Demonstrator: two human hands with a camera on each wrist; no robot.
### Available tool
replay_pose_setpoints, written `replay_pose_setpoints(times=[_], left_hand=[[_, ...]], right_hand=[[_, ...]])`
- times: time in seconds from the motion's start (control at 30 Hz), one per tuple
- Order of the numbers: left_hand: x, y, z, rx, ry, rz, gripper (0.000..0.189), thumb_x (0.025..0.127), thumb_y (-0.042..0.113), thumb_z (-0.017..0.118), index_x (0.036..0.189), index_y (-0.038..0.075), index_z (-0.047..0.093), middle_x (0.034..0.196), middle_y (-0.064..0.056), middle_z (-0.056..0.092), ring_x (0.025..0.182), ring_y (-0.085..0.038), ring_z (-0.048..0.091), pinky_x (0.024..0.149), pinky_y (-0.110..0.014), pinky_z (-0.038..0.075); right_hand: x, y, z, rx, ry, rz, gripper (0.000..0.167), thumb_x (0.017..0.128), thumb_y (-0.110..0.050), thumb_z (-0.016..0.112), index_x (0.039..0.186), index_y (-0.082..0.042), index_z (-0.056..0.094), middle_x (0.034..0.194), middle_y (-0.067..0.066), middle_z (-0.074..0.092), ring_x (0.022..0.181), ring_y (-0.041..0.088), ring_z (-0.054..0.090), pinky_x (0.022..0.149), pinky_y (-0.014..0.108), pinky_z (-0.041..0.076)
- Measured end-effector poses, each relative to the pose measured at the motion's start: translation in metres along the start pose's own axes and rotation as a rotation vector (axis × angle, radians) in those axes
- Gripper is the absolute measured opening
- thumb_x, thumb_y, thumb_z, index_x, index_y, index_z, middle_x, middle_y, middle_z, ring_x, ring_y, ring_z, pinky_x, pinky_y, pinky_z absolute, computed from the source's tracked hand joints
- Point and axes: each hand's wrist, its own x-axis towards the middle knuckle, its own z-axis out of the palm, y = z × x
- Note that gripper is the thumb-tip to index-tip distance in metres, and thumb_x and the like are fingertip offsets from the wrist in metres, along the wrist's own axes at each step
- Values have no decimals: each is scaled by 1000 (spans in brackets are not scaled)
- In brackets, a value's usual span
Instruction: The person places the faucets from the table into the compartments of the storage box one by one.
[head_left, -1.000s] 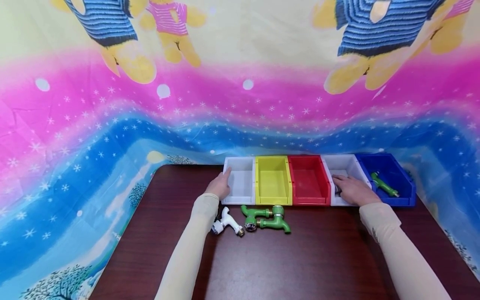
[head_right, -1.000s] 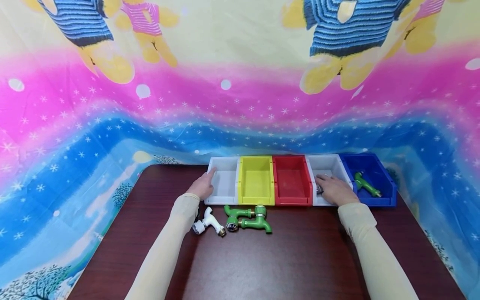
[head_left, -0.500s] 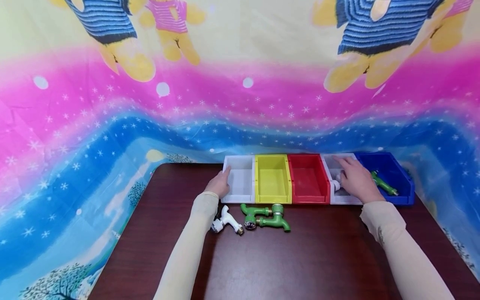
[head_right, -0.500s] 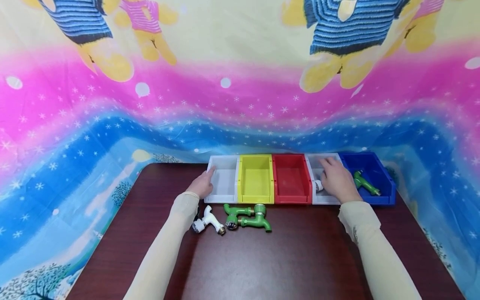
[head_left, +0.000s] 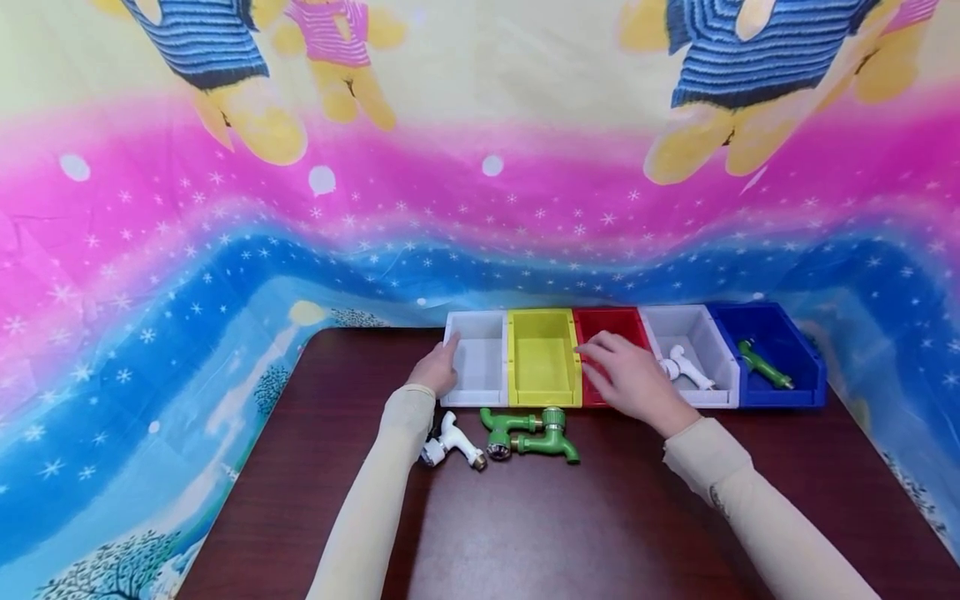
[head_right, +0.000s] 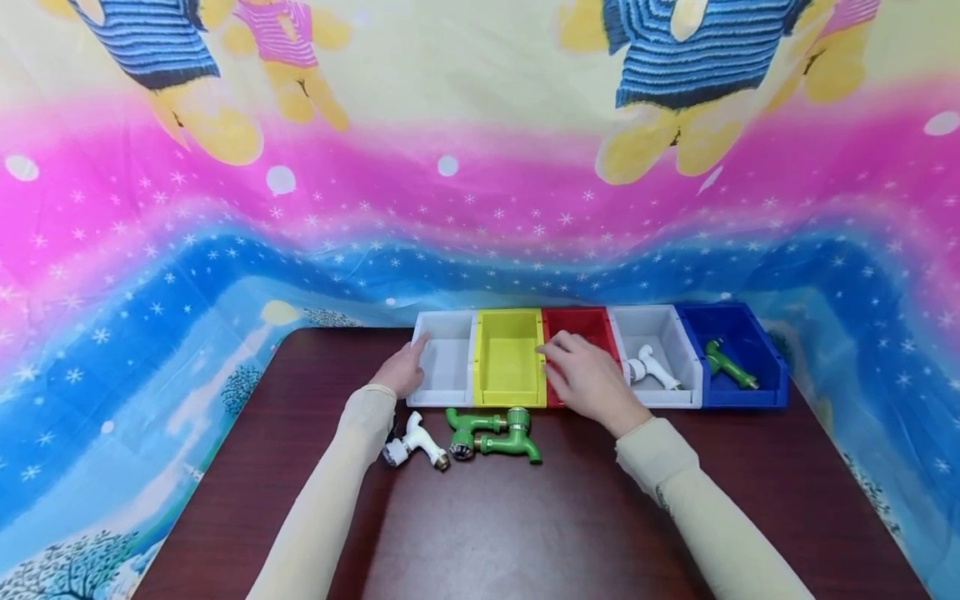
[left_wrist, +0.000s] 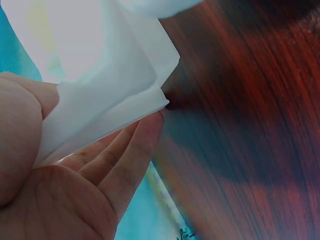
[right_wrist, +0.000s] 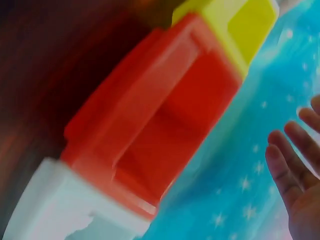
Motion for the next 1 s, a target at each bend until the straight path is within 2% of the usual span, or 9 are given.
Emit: replay_pose_setpoints(times=[0.13, 0.3, 0.53, 0.77, 1.0], left_hand=[[-2, 2, -1, 0, 6, 0, 72, 105, 4, 50, 168, 19, 19, 167, -20, 32, 146, -36, 46, 116, -50, 45], [-1, 3, -2, 5, 10, 5, 71, 105, 5, 50, 168, 19, 19, 166, -19, 35, 140, -36, 52, 112, -50, 48], [-1, 2, -2, -10, 11, 6, 72, 104, 4, 50, 168, 19, 20, 166, -20, 34, 142, -37, 50, 113, -51, 47], [0, 0, 0, -25, -13, -18, 74, 104, 4, 49, 168, 22, 17, 169, -18, 30, 146, -37, 46, 116, -51, 45], [-2, 1, 1, -19, 5, -8, 73, 104, 4, 50, 168, 21, 18, 167, -19, 32, 142, -37, 50, 114, -51, 46]], right_hand=[[-3, -13, 11, -6, -118, -76, 36, 85, -15, 84, 120, -15, 76, 111, 3, 68, 92, 17, 68, 77, 37, 62], [-9, -22, 25, -12, -220, -152, 45, 77, -15, 91, 120, -17, 77, 110, 1, 69, 95, 16, 67, 82, 37, 62], [-13, -31, 37, 12, -358, -231, 49, 78, -11, 90, 123, -20, 77, 113, -1, 68, 99, 16, 65, 87, 36, 61], [-16, -30, 46, -6, -379, -280, 46, 78, -12, 90, 121, -22, 78, 115, -2, 67, 100, 15, 63, 91, 36, 60], [-17, -33, 47, -19, -430, -237, 52, 75, -16, 94, 123, -22, 74, 110, -3, 65, 98, 13, 60, 88, 33, 61]])
